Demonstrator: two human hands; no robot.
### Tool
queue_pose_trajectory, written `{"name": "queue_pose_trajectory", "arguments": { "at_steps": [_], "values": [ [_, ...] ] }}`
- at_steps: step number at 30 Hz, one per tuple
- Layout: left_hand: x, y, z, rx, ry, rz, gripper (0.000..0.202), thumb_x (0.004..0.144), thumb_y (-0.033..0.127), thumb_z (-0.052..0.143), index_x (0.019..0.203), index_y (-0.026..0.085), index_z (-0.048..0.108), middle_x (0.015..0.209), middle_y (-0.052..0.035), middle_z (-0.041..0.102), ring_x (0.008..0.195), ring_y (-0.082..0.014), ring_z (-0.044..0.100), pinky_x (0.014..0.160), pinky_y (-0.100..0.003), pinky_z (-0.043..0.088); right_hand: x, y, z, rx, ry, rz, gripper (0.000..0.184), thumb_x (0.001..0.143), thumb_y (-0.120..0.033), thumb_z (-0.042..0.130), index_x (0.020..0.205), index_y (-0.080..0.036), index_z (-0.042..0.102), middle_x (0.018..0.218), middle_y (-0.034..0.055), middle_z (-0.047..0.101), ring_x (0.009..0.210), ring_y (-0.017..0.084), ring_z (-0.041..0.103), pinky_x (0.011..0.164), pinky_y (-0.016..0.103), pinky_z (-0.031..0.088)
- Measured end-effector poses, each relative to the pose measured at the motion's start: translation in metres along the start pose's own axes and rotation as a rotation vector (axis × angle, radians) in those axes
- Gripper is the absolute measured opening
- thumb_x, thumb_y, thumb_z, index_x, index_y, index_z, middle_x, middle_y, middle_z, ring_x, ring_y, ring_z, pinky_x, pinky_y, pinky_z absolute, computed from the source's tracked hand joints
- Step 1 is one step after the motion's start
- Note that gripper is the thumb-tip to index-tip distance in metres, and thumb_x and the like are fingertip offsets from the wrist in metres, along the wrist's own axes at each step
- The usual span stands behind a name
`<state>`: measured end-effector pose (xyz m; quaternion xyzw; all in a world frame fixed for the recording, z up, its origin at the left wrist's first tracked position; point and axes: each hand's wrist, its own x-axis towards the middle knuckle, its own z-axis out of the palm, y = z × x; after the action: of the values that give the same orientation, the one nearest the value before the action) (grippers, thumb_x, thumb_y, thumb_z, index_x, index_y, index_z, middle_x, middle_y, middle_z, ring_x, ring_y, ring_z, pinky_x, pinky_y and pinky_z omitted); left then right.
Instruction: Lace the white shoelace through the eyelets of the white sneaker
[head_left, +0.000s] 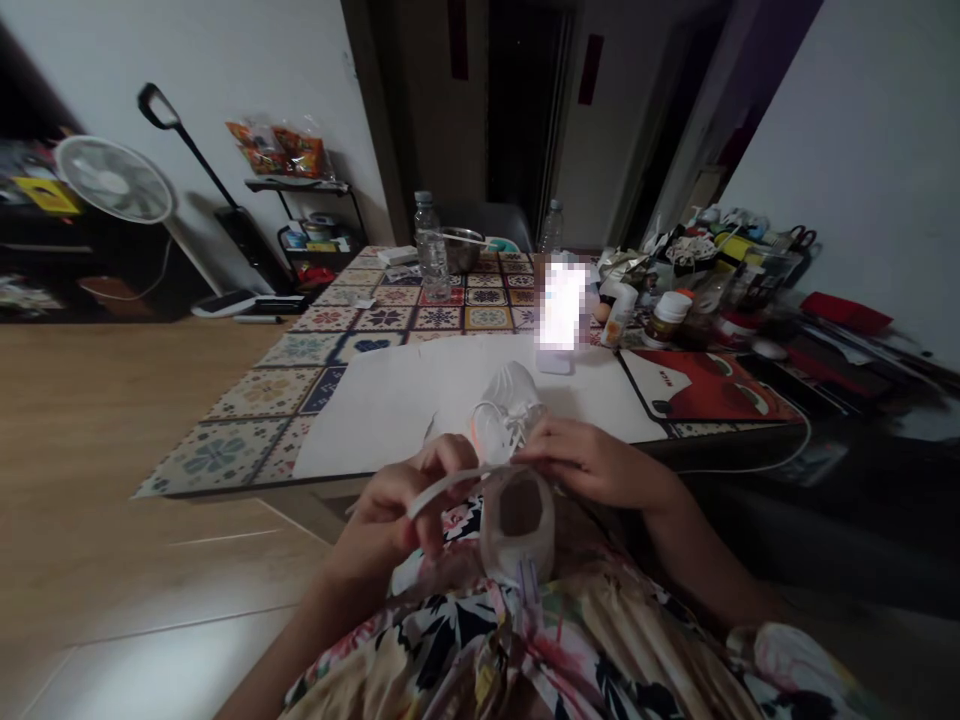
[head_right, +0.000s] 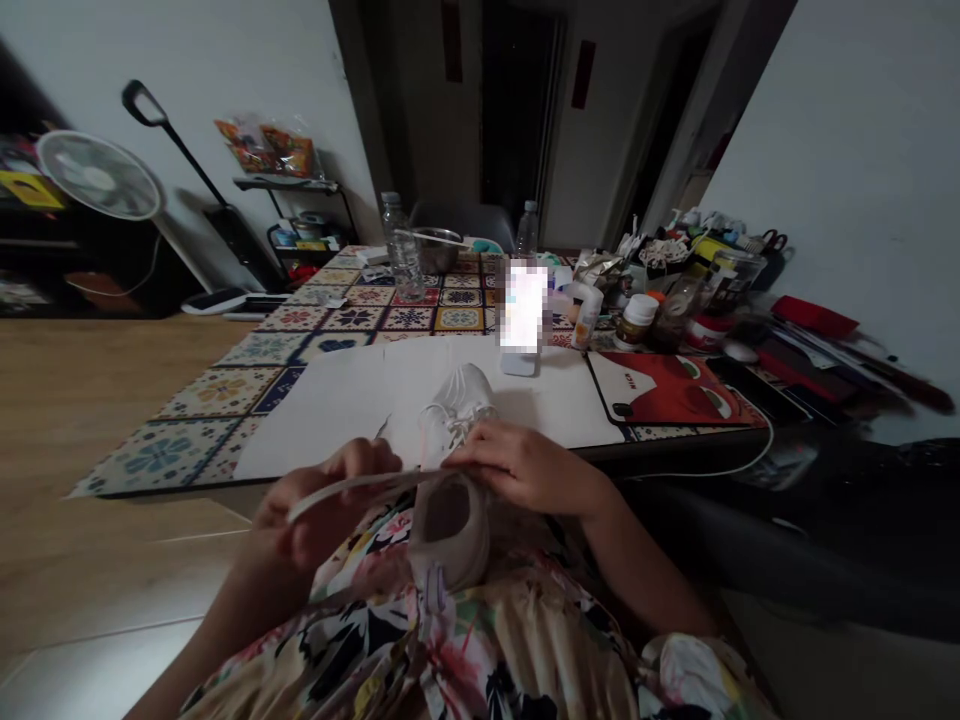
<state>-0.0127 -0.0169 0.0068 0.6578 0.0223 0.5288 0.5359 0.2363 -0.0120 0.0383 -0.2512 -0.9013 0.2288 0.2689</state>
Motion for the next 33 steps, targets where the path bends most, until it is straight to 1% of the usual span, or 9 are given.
{"name": "queue_pose_trajectory", "arguments": {
  "at_steps": [6, 11, 13, 16, 19, 21, 25, 30, 33],
  "values": [
    [0.004, 0.023, -0.003, -0.048, -0.023, 0.152, 0.044, 0.093, 0.040, 0.056, 0.056, 0.017, 0.051, 0.056, 0.0007, 0.039, 0.057, -0.0130, 0.044, 0.059, -0.029, 0.036, 0.004, -0.001, 0.005, 0.047, 0.048, -0.043, 0.017, 0.094, -0.011, 0.050, 0.101, -0.018, 0.064, 0.100, 0.0069, 0.057, 0.097, 0.018, 0.055, 0.088, 0.034, 0.046],
    [0.003, 0.020, -0.005, -0.090, -0.141, 0.160, 0.029, 0.096, 0.033, 0.055, 0.070, 0.020, 0.058, 0.041, 0.0051, 0.047, 0.042, -0.0106, 0.046, 0.055, -0.027, 0.039, 0.000, -0.007, 0.006, 0.242, 0.127, -0.075, 0.017, 0.096, -0.033, 0.056, 0.088, -0.019, 0.063, 0.094, 0.0061, 0.057, 0.094, 0.019, 0.056, 0.087, 0.036, 0.046],
    [-0.003, 0.017, -0.004, -0.124, -0.083, 0.123, 0.016, 0.095, 0.031, 0.057, 0.081, 0.023, 0.061, 0.041, 0.0052, 0.052, 0.041, -0.0111, 0.046, 0.053, -0.025, 0.039, -0.002, -0.011, 0.009, 0.437, 0.283, -0.089, 0.022, 0.096, -0.037, 0.055, 0.084, -0.021, 0.063, 0.085, 0.0039, 0.059, 0.084, 0.017, 0.058, 0.078, 0.033, 0.049],
    [-0.013, 0.014, 0.000, -0.178, 0.044, 0.020, 0.009, 0.091, 0.031, 0.062, 0.088, 0.023, 0.059, 0.046, 0.0040, 0.057, 0.043, -0.0116, 0.046, 0.051, -0.023, 0.040, -0.004, -0.019, 0.014, 0.684, 0.685, -0.088, 0.022, 0.095, -0.041, 0.056, 0.083, -0.024, 0.063, 0.064, -0.0026, 0.054, 0.061, 0.014, 0.054, 0.059, 0.027, 0.047],
    [-0.014, 0.014, 0.007, -0.169, 0.041, -0.110, 0.014, 0.089, 0.027, 0.065, 0.078, 0.019, 0.061, 0.056, 0.0012, 0.060, 0.049, -0.0107, 0.051, 0.052, -0.021, 0.042, -0.004, -0.025, 0.022, 0.614, 1.000, -0.032, 0.018, 0.094, -0.040, 0.057, 0.086, -0.026, 0.066, 0.058, -0.0049, 0.050, 0.047, 0.011, 0.043, 0.045, 0.022, 0.036],
    [-0.009, 0.011, 0.012, -0.080, 0.084, -0.260, 0.016, 0.086, 0.026, 0.069, 0.073, 0.016, 0.065, 0.062, -0.0006, 0.062, 0.054, -0.0101, 0.054, 0.052, -0.020, 0.043, -0.002, -0.028, 0.028, 0.363, 0.963, 0.025, 0.015, 0.094, -0.034, 0.058, 0.087, -0.025, 0.068, 0.064, -0.0025, 0.059, 0.050, 0.011, 0.049, 0.046, 0.023, 0.039],
    [0.003, 0.001, 0.020, 0.025, 0.215, -0.465, 0.028, 0.070, 0.033, 0.083, 0.090, 0.017, 0.071, 0.064, 0.0011, 0.062, 0.053, -0.0097, 0.054, 0.051, -0.020, 0.044, 0.002, -0.033, 0.039, -0.100, 0.555, -0.122, 0.011, 0.093, -0.019, 0.058, 0.095, -0.022, 0.068, 0.080, 0.0016, 0.071, 0.071, 0.013, 0.064, 0.064, 0.025, 0.050],
    [0.004, 0.003, 0.023, 0.194, 0.274, -0.387, 0.024, 0.071, 0.035, 0.081, 0.068, 0.014, 0.069, 0.063, -0.0015, 0.064, 0.055, -0.0104, 0.055, 0.053, -0.020, 0.045, 0.007, -0.038, 0.043, -0.284, 0.428, -0.183, 0.012, 0.093, -0.028, 0.055, 0.096, -0.019, 0.063, 0.083, 0.0048, 0.071, 0.075, 0.015, 0.065, 0.066, 0.027, 0.050],
    [0.003, 0.009, 0.025, 0.276, 0.220, -0.304, 0.013, 0.078, 0.024, 0.076, 0.072, 0.015, 0.070, 0.069, -0.0030, 0.066, 0.065, -0.0122, 0.061, 0.062, -0.021, 0.048, 0.008, -0.040, 0.044, -0.272, 0.432, -0.172, 0.013, 0.094, -0.027, 0.051, 0.091, -0.018, 0.060, 0.081, 0.0055, 0.069, 0.073, 0.016, 0.064, 0.065, 0.028, 0.050]
  ]
}}
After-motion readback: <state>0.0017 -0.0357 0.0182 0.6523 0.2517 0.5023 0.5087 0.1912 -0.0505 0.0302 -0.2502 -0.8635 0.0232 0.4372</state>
